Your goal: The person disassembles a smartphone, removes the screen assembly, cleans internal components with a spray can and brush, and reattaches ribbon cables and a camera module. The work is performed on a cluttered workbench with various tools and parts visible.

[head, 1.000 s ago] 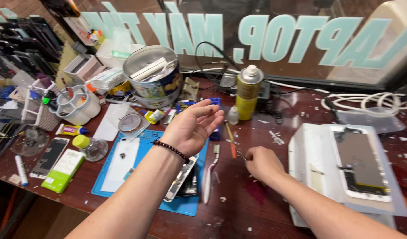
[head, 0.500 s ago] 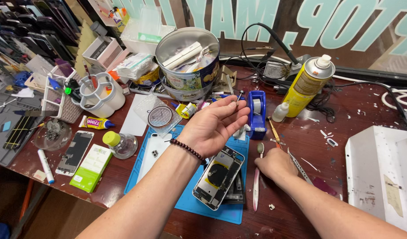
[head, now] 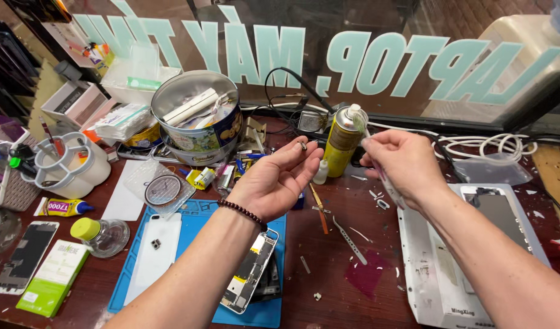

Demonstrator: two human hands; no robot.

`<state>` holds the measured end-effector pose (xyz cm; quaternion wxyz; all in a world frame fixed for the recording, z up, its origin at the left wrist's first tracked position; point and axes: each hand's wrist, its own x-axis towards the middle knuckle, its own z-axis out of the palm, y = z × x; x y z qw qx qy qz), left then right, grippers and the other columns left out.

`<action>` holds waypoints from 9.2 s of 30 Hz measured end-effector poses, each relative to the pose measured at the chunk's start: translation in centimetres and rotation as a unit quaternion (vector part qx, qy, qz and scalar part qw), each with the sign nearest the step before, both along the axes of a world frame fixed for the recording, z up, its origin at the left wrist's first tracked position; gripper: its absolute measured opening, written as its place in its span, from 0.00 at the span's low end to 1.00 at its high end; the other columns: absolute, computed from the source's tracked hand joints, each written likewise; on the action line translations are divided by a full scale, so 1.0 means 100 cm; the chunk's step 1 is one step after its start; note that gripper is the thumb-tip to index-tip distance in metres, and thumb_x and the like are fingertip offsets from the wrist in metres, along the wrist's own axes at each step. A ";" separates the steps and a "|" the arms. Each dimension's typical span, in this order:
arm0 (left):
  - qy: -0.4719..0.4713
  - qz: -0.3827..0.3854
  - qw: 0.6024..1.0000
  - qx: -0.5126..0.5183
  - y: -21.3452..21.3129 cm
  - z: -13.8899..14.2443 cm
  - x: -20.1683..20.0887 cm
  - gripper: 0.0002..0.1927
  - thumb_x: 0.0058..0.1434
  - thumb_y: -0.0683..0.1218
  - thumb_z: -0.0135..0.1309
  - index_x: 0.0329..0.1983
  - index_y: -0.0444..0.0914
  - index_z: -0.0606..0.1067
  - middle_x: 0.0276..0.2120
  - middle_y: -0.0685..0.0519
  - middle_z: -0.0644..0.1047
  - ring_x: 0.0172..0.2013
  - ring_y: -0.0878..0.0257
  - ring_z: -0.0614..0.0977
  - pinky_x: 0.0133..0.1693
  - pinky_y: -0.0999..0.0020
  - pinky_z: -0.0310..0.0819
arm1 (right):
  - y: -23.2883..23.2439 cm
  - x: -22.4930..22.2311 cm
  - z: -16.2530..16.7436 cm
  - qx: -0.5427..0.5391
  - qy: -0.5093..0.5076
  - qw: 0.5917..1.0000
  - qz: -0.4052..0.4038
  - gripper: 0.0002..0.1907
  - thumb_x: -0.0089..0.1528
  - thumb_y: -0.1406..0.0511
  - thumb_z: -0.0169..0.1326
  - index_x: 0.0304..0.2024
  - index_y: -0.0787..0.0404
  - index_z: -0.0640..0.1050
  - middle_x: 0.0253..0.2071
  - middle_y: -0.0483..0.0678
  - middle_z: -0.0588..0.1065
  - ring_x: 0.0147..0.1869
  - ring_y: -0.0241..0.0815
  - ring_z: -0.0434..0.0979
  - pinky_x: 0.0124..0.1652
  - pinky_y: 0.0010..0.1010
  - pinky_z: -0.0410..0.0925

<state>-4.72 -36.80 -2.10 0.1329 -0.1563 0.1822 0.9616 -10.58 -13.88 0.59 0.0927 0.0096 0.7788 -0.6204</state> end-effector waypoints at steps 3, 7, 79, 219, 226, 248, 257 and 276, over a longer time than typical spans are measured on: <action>0.000 -0.008 1.000 0.012 0.017 0.008 0.002 0.14 0.64 0.39 0.54 0.54 0.34 0.73 0.48 0.46 0.77 0.49 0.54 0.81 0.52 0.61 0.80 | 0.011 -0.009 0.023 0.075 0.041 0.995 0.045 0.15 0.68 0.61 0.53 0.48 0.67 0.73 0.33 0.51 0.79 0.31 0.41 0.81 0.28 0.32 0.73; -0.021 -0.003 1.000 -0.008 0.030 0.016 0.004 0.14 0.64 0.39 0.56 0.53 0.35 0.75 0.44 0.48 0.77 0.45 0.56 0.81 0.51 0.62 0.81 | 0.014 -0.022 0.034 0.265 0.106 0.954 0.094 0.19 0.67 0.60 0.50 0.61 0.54 0.73 0.33 0.51 0.81 0.32 0.47 0.81 0.34 0.37 0.73; -0.070 0.016 0.994 0.083 0.064 -0.010 0.040 0.11 0.65 0.39 0.54 0.49 0.32 0.78 0.43 0.47 0.80 0.44 0.60 0.81 0.51 0.65 0.79 | 0.033 0.057 0.030 0.197 0.319 0.895 0.240 0.27 0.67 0.69 0.49 0.69 0.46 0.71 0.57 0.44 0.81 0.47 0.29 0.81 0.47 0.25 0.73; 0.027 -0.004 0.995 0.094 0.047 -0.009 0.035 0.09 0.65 0.48 0.56 0.47 0.45 0.78 0.42 0.53 0.81 0.42 0.60 0.79 0.47 0.63 0.75 | 0.025 -0.026 0.023 0.383 0.211 0.893 0.100 0.25 0.68 0.59 0.46 0.69 0.48 0.67 0.38 0.55 0.81 0.45 0.56 0.82 0.47 0.46 0.71; 0.049 -0.010 0.994 0.101 0.041 -0.020 0.036 0.09 0.68 0.47 0.55 0.49 0.41 0.78 0.41 0.53 0.80 0.43 0.60 0.79 0.49 0.63 0.75 | -0.002 -0.039 0.019 0.531 0.234 0.804 0.128 0.22 0.70 0.59 0.44 0.67 0.45 0.68 0.45 0.57 0.79 0.49 0.62 0.79 0.47 0.53 0.70; 0.046 -0.025 0.994 0.095 0.048 -0.018 0.027 0.08 0.66 0.48 0.57 0.45 0.45 0.81 0.42 0.58 0.83 0.43 0.62 0.79 0.49 0.61 0.72 | 0.001 -0.035 0.029 0.499 0.261 0.815 0.137 0.26 0.68 0.63 0.47 0.70 0.47 0.66 0.42 0.58 0.79 0.45 0.59 0.80 0.43 0.50 0.71; 0.068 0.003 0.993 0.100 0.049 -0.030 0.023 0.10 0.67 0.48 0.57 0.47 0.38 0.79 0.41 0.53 0.82 0.43 0.62 0.79 0.46 0.68 0.73 | -0.008 0.059 0.040 0.129 0.142 0.952 0.240 0.30 0.66 0.66 0.45 0.72 0.43 0.65 0.29 0.46 0.79 0.35 0.34 0.81 0.43 0.28 0.76; 0.081 -0.019 0.986 0.142 0.056 -0.020 0.024 0.09 0.68 0.45 0.56 0.49 0.36 0.78 0.43 0.49 0.79 0.43 0.59 0.79 0.46 0.69 0.77 | 0.009 0.068 0.059 0.189 0.246 0.933 0.184 0.28 0.66 0.68 0.47 0.68 0.44 0.70 0.44 0.48 0.84 0.42 0.35 0.85 0.45 0.30 0.75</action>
